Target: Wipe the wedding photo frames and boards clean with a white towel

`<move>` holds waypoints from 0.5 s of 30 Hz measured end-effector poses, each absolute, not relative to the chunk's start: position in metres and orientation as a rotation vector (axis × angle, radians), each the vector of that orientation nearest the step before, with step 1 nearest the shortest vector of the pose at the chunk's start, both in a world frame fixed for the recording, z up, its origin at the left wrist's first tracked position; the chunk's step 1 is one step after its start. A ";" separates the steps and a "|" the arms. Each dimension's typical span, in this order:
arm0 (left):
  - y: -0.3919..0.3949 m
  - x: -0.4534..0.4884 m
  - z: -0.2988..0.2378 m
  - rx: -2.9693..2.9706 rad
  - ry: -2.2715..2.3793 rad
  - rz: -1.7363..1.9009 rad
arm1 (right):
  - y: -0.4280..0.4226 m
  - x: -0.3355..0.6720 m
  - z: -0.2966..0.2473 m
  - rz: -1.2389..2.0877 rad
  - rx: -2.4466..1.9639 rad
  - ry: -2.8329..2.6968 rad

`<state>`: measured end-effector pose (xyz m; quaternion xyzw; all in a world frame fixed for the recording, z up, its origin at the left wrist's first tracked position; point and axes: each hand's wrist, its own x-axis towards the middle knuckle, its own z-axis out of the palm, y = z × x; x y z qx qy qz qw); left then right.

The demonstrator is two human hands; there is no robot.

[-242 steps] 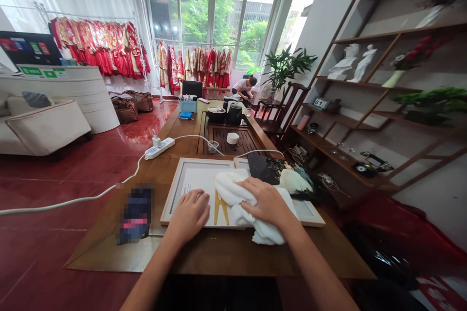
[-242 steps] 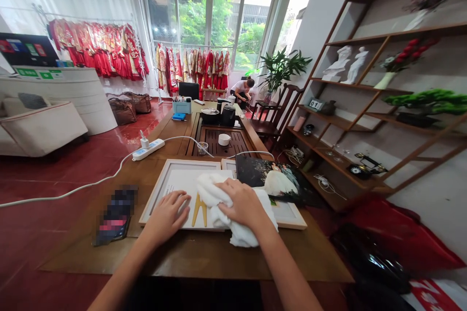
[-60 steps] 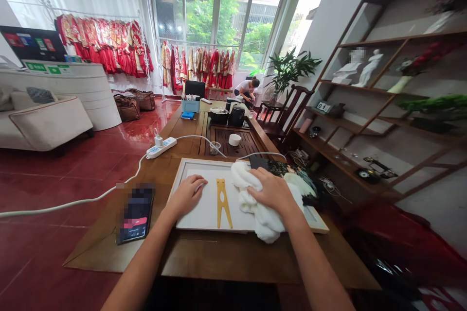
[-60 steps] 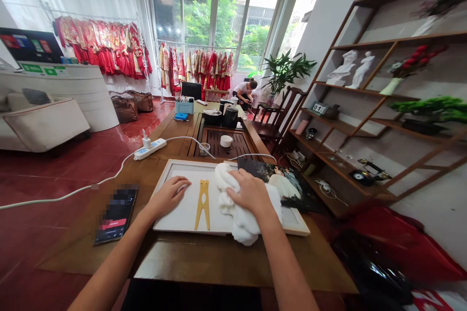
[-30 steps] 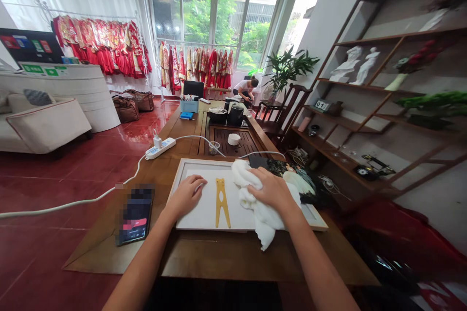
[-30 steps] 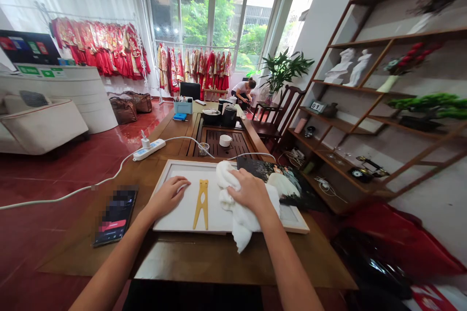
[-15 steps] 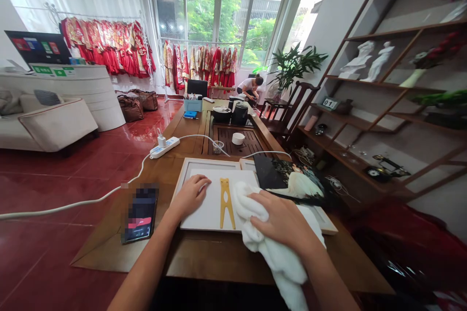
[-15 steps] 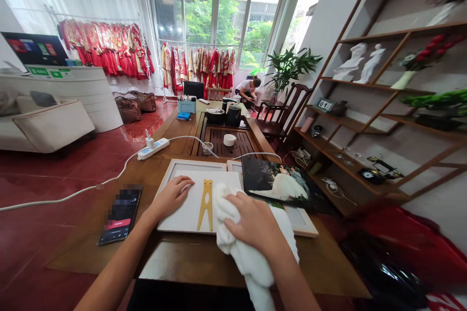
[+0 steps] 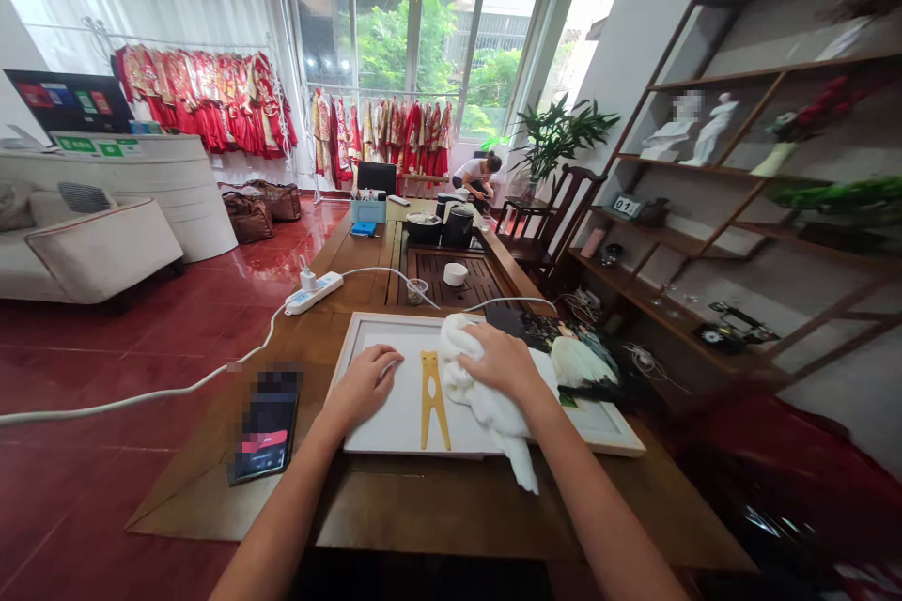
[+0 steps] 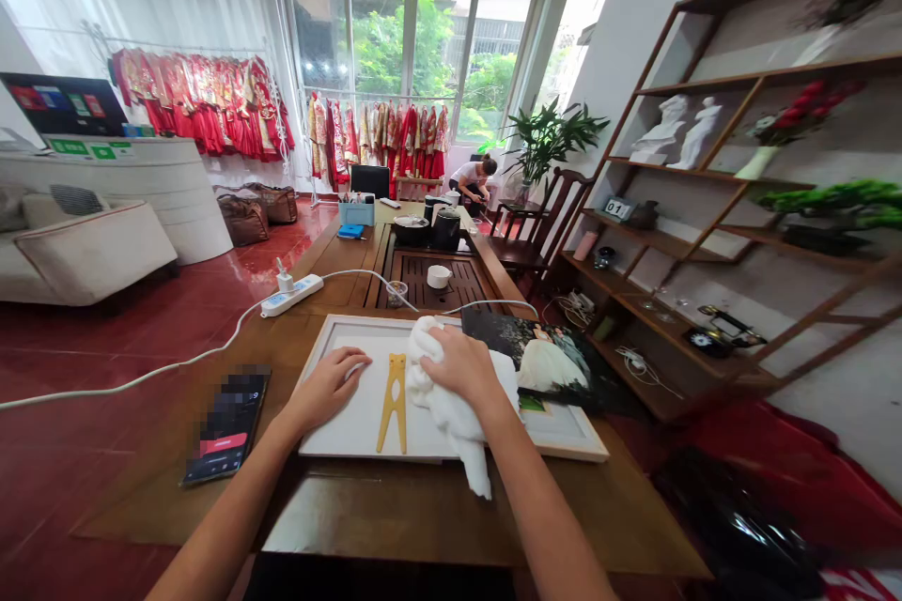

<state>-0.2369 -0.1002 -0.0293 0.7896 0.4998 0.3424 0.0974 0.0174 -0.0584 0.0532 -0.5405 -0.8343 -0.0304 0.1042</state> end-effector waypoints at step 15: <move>-0.101 -0.237 -0.027 2.351 1.481 1.023 | -0.141 0.036 0.050 0.057 -1.546 -2.494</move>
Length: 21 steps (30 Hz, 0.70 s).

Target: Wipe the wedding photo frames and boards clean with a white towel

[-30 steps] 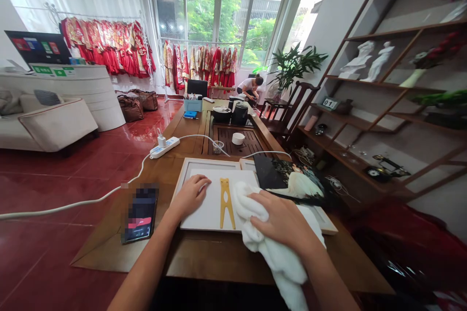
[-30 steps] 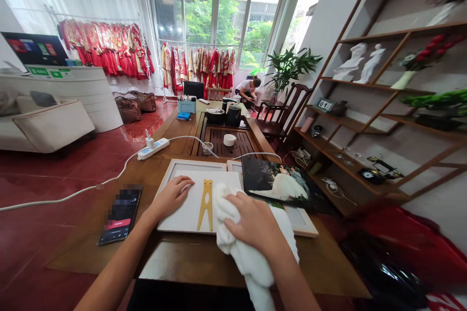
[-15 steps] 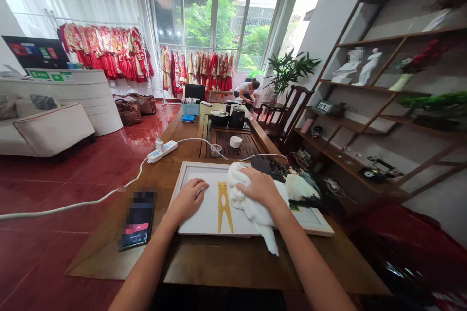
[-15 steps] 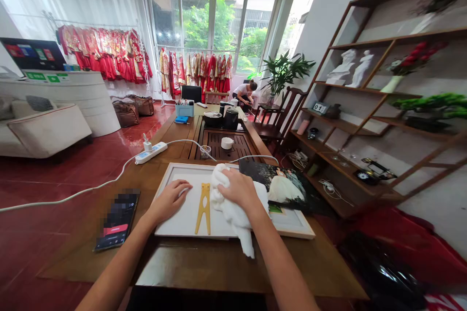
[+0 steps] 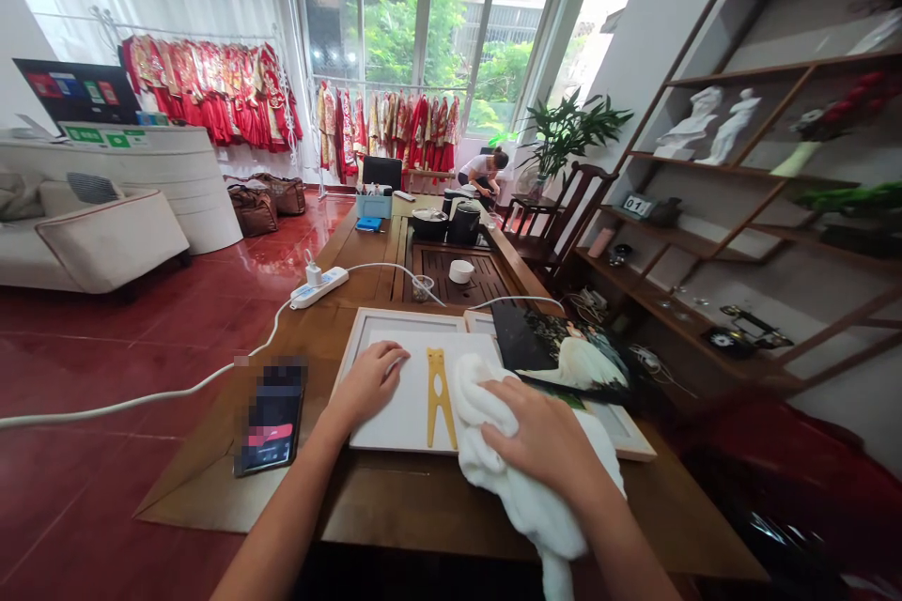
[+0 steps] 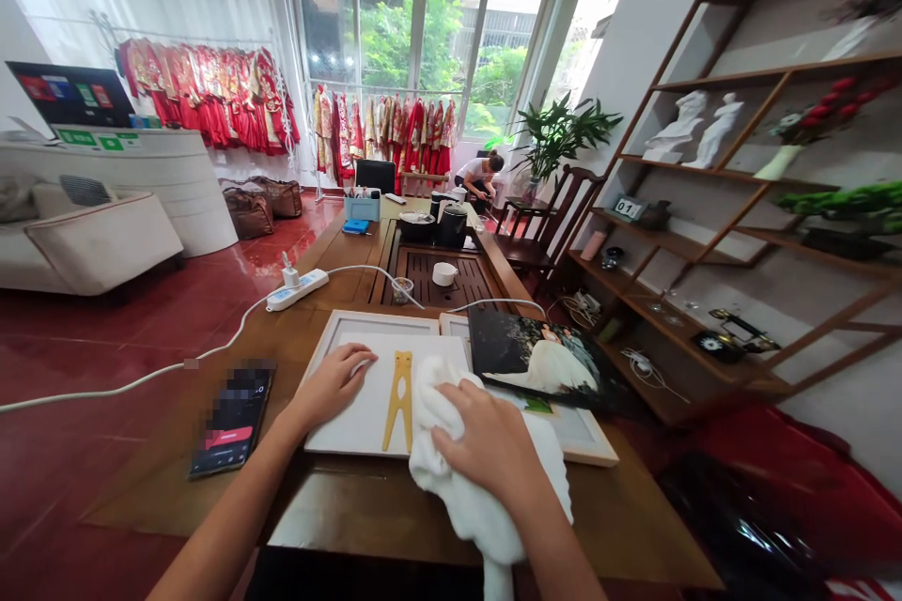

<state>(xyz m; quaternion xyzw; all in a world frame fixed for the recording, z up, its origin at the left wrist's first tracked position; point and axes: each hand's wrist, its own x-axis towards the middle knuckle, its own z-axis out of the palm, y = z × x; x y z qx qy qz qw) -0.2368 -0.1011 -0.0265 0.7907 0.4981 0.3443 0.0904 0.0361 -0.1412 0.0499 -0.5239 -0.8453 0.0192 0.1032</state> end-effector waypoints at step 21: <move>-0.101 -0.236 -0.027 2.344 1.479 1.016 | -0.098 0.023 0.048 0.002 -1.651 -2.431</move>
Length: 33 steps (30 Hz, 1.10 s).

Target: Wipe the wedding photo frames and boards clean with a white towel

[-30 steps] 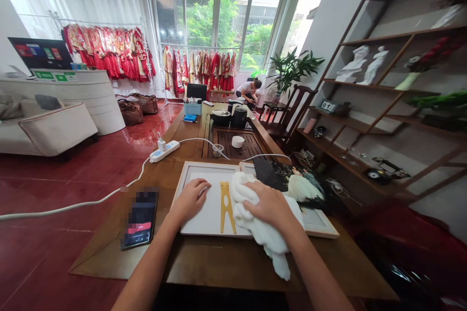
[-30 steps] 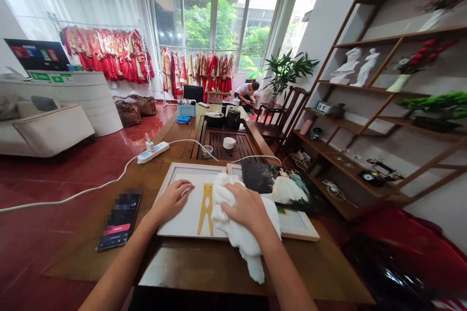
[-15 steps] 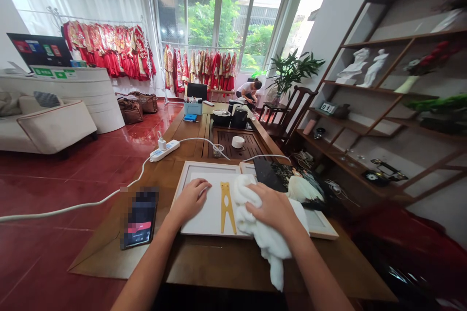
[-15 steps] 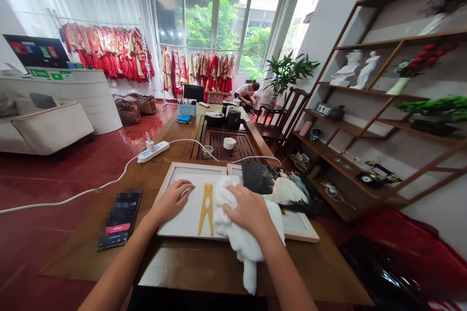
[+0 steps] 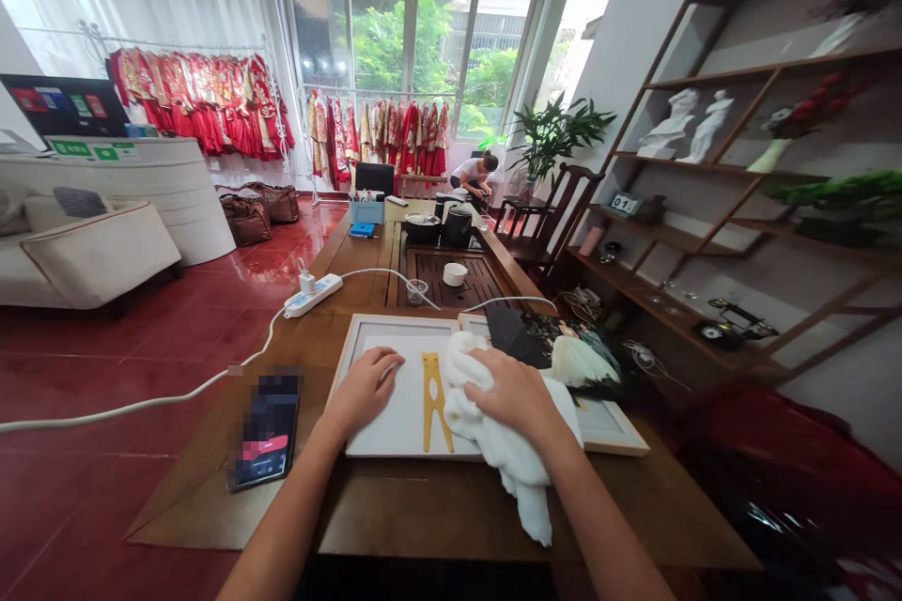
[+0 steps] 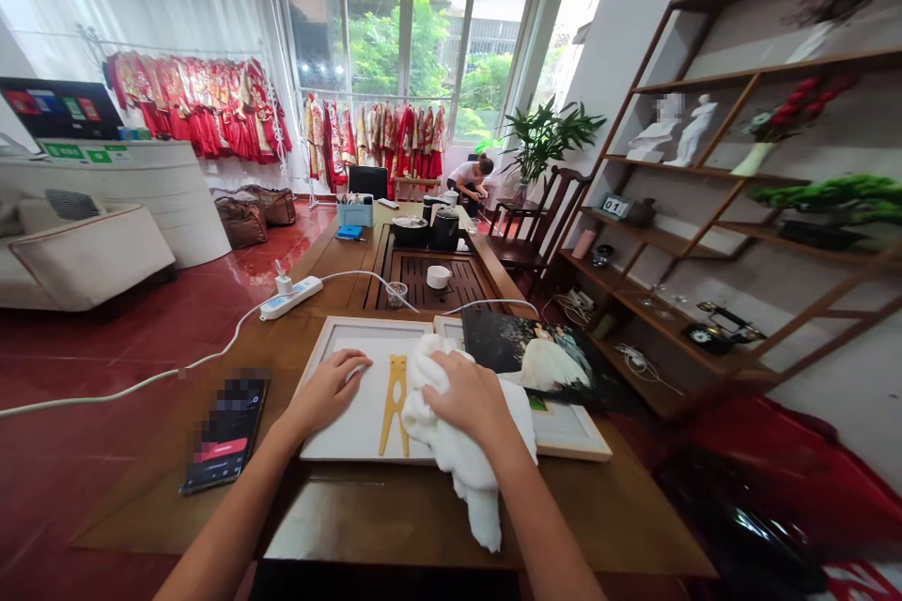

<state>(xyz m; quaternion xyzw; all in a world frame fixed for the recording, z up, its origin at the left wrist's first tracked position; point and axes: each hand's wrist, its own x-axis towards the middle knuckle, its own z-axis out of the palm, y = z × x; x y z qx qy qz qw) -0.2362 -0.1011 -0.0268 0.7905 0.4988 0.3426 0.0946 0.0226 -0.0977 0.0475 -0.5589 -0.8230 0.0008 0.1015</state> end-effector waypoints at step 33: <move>-0.100 -0.236 -0.027 2.354 1.483 0.999 | -0.113 0.027 0.053 0.132 -1.644 -2.504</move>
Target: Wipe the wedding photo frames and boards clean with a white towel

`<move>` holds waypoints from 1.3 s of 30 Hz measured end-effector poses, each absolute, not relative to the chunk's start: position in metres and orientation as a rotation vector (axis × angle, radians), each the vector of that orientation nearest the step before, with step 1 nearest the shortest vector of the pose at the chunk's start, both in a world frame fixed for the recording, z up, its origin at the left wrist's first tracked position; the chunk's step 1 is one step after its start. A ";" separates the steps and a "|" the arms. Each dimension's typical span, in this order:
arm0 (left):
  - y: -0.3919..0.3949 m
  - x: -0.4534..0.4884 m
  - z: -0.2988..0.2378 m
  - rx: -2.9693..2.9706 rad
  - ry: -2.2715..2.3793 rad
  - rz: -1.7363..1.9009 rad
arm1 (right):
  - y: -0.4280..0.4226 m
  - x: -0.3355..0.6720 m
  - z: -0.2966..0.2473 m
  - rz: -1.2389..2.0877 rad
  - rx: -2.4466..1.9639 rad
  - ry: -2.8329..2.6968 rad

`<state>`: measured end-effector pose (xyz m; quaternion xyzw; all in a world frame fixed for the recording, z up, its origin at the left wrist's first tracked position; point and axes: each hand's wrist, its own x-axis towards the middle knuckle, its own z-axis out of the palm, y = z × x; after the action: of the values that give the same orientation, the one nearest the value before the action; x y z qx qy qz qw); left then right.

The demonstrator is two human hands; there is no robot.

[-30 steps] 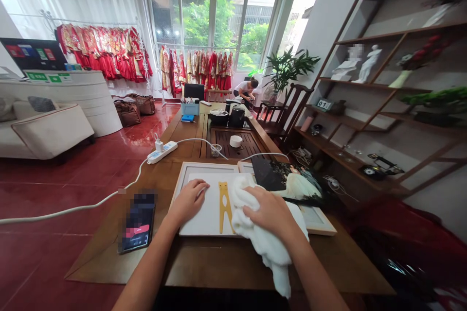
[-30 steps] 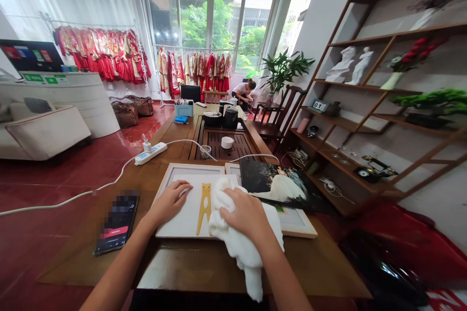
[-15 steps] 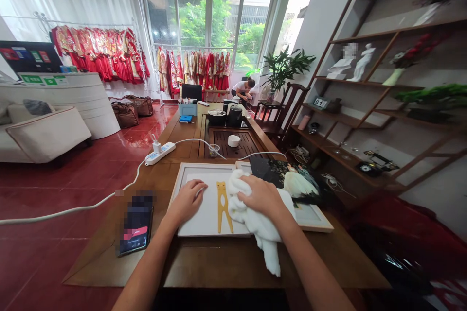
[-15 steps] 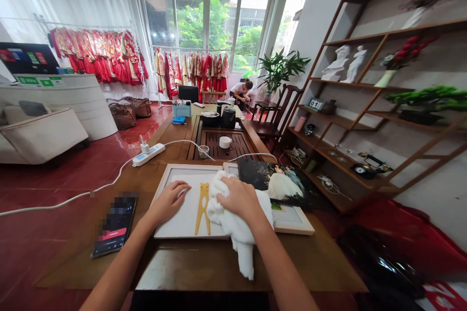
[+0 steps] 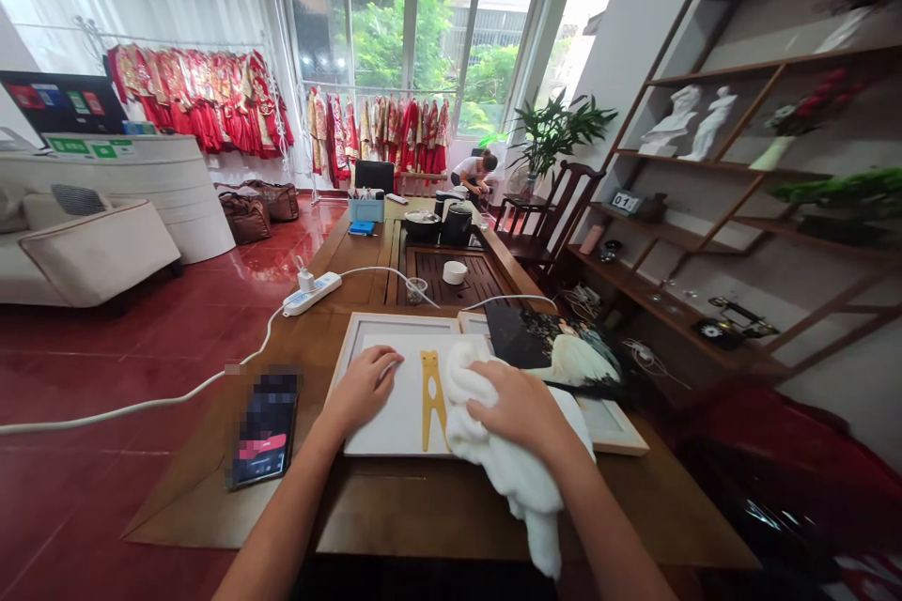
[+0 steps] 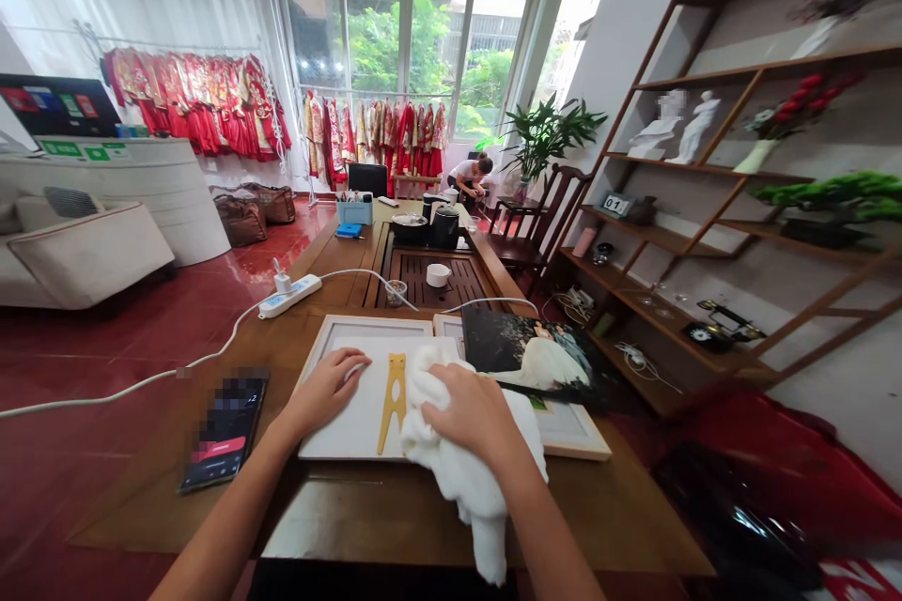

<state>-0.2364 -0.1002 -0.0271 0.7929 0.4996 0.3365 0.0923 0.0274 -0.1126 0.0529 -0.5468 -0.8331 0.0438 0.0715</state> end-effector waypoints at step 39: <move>-0.099 -0.236 -0.030 2.382 1.505 1.001 | -0.093 -0.018 0.074 0.023 -1.273 -2.763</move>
<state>-0.2364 -0.0987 -0.0295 0.7944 0.5017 0.3339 0.0757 -0.0180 -0.0928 0.0743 -0.4179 -0.9071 0.0075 0.0494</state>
